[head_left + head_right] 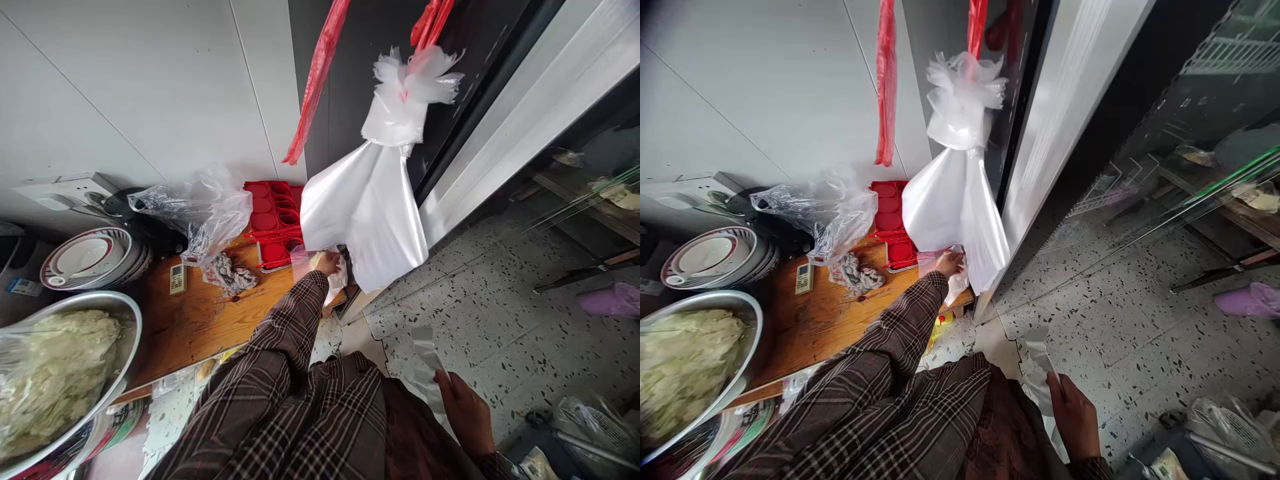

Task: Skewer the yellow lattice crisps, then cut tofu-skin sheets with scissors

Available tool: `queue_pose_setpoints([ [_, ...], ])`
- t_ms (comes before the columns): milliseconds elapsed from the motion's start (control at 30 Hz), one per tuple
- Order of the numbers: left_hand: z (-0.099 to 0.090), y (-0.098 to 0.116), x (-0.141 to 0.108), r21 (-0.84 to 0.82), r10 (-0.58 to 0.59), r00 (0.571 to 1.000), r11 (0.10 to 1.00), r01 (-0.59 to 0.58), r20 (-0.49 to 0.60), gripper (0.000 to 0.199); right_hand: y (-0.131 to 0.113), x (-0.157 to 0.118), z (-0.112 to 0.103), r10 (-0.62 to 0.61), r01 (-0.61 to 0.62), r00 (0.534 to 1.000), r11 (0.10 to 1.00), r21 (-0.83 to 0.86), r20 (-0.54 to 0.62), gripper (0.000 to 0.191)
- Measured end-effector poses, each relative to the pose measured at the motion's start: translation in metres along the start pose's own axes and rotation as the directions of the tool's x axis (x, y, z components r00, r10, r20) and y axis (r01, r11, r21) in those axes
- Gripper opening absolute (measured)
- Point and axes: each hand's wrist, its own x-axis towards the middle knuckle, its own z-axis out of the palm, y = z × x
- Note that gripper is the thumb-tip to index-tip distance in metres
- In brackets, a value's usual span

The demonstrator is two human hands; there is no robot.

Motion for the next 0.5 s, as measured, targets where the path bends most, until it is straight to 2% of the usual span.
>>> queue_pose_setpoints([
  [133,0.007,-0.025,-0.007,0.245,0.087,0.995,0.967,-0.071,-0.055,0.038,-0.005,-0.001,-0.001,0.022,-0.022,1.000,1.000,0.004,0.022,0.050],
  [233,0.000,-0.041,-0.014,0.404,0.188,0.976,0.906,-0.127,-0.114,0.039,-0.002,-0.002,0.000,0.033,-0.033,0.999,0.999,-0.024,0.029,0.049],
  [333,-0.006,-0.053,-0.020,0.520,0.244,0.957,0.845,-0.129,-0.158,0.037,0.004,-0.003,0.002,0.051,-0.049,0.996,0.998,-0.041,0.067,0.050],
  [400,-0.006,-0.059,-0.022,0.579,0.278,0.949,0.802,-0.144,-0.149,0.043,0.008,-0.003,0.003,0.046,-0.042,0.994,0.998,-0.043,0.103,0.049],
  [500,0.004,-0.064,-0.019,0.645,0.323,0.944,0.736,-0.205,-0.069,0.062,0.013,-0.004,0.006,0.033,-0.026,0.989,0.999,-0.046,0.145,0.046],
])
